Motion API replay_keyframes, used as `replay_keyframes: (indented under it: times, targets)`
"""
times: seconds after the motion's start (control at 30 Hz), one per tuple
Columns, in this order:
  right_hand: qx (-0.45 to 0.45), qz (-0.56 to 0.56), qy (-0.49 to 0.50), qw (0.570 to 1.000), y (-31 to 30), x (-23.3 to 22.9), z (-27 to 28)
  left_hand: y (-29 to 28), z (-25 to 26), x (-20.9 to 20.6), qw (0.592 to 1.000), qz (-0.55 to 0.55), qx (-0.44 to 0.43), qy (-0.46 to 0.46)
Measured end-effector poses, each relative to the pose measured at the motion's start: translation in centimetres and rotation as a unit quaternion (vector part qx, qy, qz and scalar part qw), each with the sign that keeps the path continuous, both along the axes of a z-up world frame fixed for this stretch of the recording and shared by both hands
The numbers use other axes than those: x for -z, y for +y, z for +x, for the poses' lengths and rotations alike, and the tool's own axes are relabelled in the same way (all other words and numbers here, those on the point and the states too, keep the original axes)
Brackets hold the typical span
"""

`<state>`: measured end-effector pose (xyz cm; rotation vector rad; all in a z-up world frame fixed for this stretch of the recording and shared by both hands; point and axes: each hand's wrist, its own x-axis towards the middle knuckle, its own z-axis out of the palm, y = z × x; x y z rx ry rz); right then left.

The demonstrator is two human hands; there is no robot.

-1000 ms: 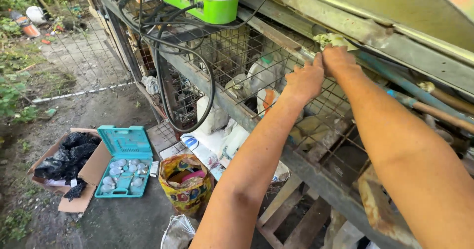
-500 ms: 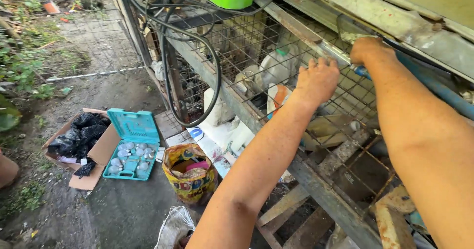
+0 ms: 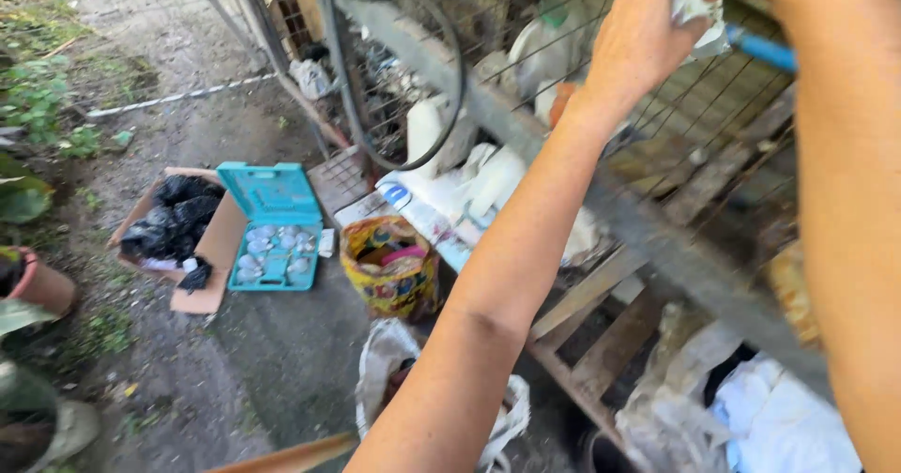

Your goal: The recorder is sorting through and organizing various items including sacks, clothes, and tools in a storage area or workshop.

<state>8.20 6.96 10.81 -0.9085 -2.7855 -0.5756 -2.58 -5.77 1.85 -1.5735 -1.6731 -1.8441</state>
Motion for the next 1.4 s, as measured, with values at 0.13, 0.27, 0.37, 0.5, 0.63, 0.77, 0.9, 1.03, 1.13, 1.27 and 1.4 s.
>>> replay_keyframes:
  times: [0.13, 0.27, 0.37, 0.5, 0.63, 0.77, 0.9, 1.03, 1.13, 1.27, 1.4]
  targets:
    - [-0.033, -0.114, 0.14, 0.983, -18.7, 0.3, -1.1, -12.7, -2.6, 2.6, 0.984, 0.018, 0.15, -0.099]
    - [-0.063, -0.207, 0.275, 0.937, -33.6, 4.8, -3.9, -24.3, -5.2, 9.0, 0.834, 0.146, 0.437, -0.303]
    - [-0.142, -0.228, 0.29, 0.919, -36.2, 13.2, -5.8, -29.4, -7.5, 17.2, 0.828, 0.057, 0.41, -0.379]
    - [-0.093, -0.368, 0.254, 0.889, -38.3, 25.0, -9.0, -32.9, -9.6, 26.7, 0.814, 0.041, 0.394, -0.426]
    - [-0.102, -0.339, 0.219, 0.909, -40.1, 33.7, -12.3, -34.8, -12.0, 33.8, 0.911, -0.191, 0.083, -0.356]
    - [-0.098, -0.283, 0.212, 0.93, -39.5, 43.2, -14.2, -36.0, -13.6, 38.7, 0.913, -0.186, 0.033, -0.362]
    - [-0.045, -0.357, 0.229, 0.904, -39.9, 46.6, -17.6, -36.9, -15.6, 43.4, 0.913, -0.076, 0.127, -0.38]
    - [0.033, -0.351, 0.253, 0.901, -37.4, 49.8, -22.7, -37.5, -17.4, 42.6, 0.888, -0.153, 0.097, -0.423]
    - [0.054, -0.317, 0.251, 0.913, -34.2, 53.8, -26.9, -38.2, -18.0, 45.8, 0.917, -0.188, -0.007, -0.352]
    - [0.048, -0.307, 0.217, 0.925, -27.5, 65.1, -32.0, -41.3, -17.1, 51.0, 0.913, -0.261, -0.068, -0.306]
    - [0.068, -0.323, 0.179, 0.927, -24.2, 71.2, -35.6, -44.3, -16.5, 51.3, 0.89, -0.35, -0.059, -0.288]
